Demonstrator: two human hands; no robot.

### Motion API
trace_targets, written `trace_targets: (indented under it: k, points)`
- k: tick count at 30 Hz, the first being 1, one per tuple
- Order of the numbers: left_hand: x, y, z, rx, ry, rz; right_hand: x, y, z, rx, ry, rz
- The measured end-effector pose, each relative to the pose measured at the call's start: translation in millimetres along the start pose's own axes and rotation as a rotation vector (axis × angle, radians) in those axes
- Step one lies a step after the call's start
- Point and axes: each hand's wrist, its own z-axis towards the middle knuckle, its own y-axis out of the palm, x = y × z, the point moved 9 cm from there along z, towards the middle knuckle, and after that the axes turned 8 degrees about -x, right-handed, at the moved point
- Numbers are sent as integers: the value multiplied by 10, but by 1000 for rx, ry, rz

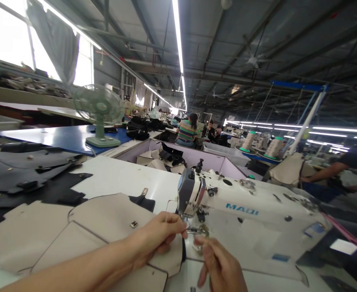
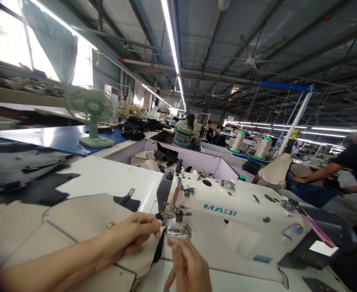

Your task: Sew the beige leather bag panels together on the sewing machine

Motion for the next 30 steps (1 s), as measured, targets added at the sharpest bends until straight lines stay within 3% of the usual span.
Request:
trace_targets:
  k: [3, 5, 7, 9, 12, 14, 18, 23, 30]
  points:
    - [-9, 72, 101, -12, -17, 22, 207, 92, 305, 52, 158, 556]
    - [3, 83, 126, -10, -11, 64, 239, 109, 376, 174, 138, 660]
    - [42, 61, 104, -1, 13, 124, 247, 110, 342, 273, 72, 525]
    - [114, 36, 53, 4, 76, 150, 196, 122, 248, 333, -47, 200]
    - [179, 66, 18, -62, 173, -37, 21, 248, 74, 385, -296, -365]
    - [131, 80, 68, -85, 168, -204, -19, 350, 22, 377, -375, -575]
    - [-39, 24, 273, 22, 90, -267, -17, 388, 55, 340, -369, -592]
    - [-46, -29, 317, 151, 130, -291, 50, 300, 78, 434, -270, -416]
    - [12, 30, 145, 121, 181, -317, -304, 340, 76, 420, -495, -482]
